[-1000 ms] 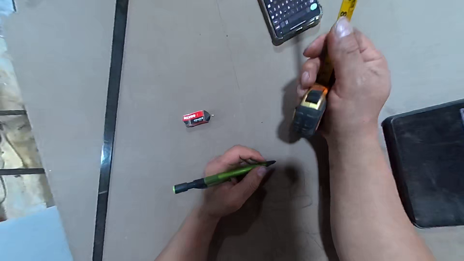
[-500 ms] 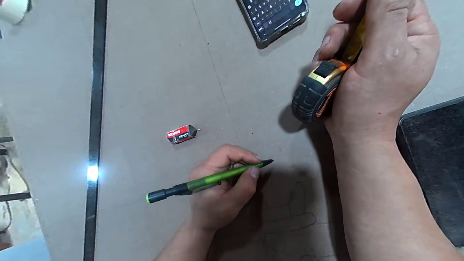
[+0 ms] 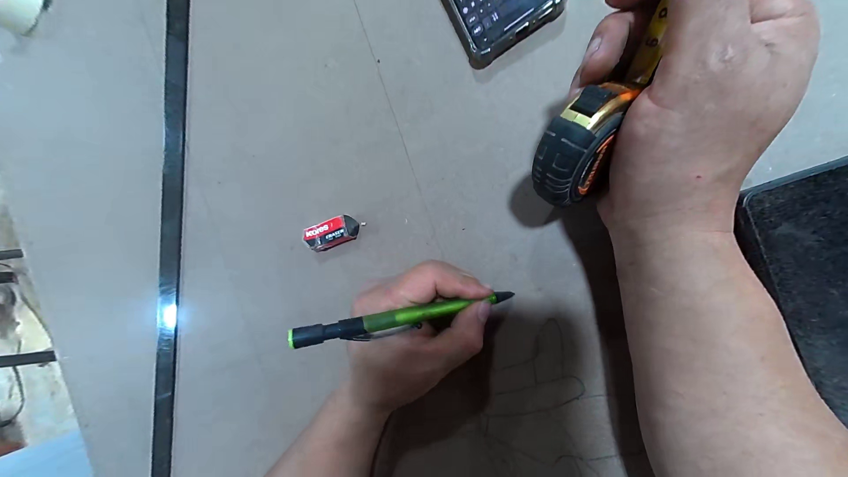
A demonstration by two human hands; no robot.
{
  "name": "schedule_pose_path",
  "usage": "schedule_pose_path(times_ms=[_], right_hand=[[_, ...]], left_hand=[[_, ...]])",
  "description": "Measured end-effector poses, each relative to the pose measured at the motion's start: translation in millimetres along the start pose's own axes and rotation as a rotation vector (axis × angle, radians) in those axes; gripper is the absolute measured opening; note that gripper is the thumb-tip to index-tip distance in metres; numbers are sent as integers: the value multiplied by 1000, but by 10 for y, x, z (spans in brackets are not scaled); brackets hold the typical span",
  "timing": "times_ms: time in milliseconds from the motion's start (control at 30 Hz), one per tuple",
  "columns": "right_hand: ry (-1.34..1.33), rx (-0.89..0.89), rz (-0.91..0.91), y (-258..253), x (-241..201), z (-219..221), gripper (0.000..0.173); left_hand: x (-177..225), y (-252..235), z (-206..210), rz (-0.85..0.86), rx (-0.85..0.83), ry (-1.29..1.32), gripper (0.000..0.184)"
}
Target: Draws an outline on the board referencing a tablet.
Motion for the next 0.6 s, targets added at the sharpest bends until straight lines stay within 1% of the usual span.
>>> schedule_pose_path(times_ms=[67, 133, 167, 200, 233, 267, 333, 500, 600], right_hand=[[33, 15, 1, 7, -21, 1, 37], [40, -12, -31, -35, 79, -89, 38], [17, -103, -92, -109, 266, -226, 36], [-11, -269, -204, -218, 551, -430, 33], [1, -317, -239, -310, 790, -599, 32], [26, -290, -218, -363, 943, -709, 33], [49, -208, -142, -393, 1044, -785, 33], [65, -228, -140, -383, 1052, -776, 31], [64, -225, -146, -383, 1038, -775, 28]], left_hand=[[10, 14, 23, 23, -33, -8, 10], [6, 31, 25, -1, 11, -39, 10], [11, 35, 27, -2, 25, -56, 11], [23, 36, 35, 14, 17, -67, 11], [41, 37, 51, 44, -15, -75, 11], [64, 42, 77, 80, -70, -84, 10], [93, 55, 125, 139, -157, -77, 10], [96, 64, 164, 176, -224, -54, 11], [120, 77, 213, 170, -254, -92, 10]])
Point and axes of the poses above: each hand's wrist, its own y-axis away from the middle knuckle, its own z-axis out of the palm, x = y × z, the point moved 7 cm from there along -y, towards the middle knuckle, and after that the axes turned 9 degrees about -x, right-handed, at the moved point
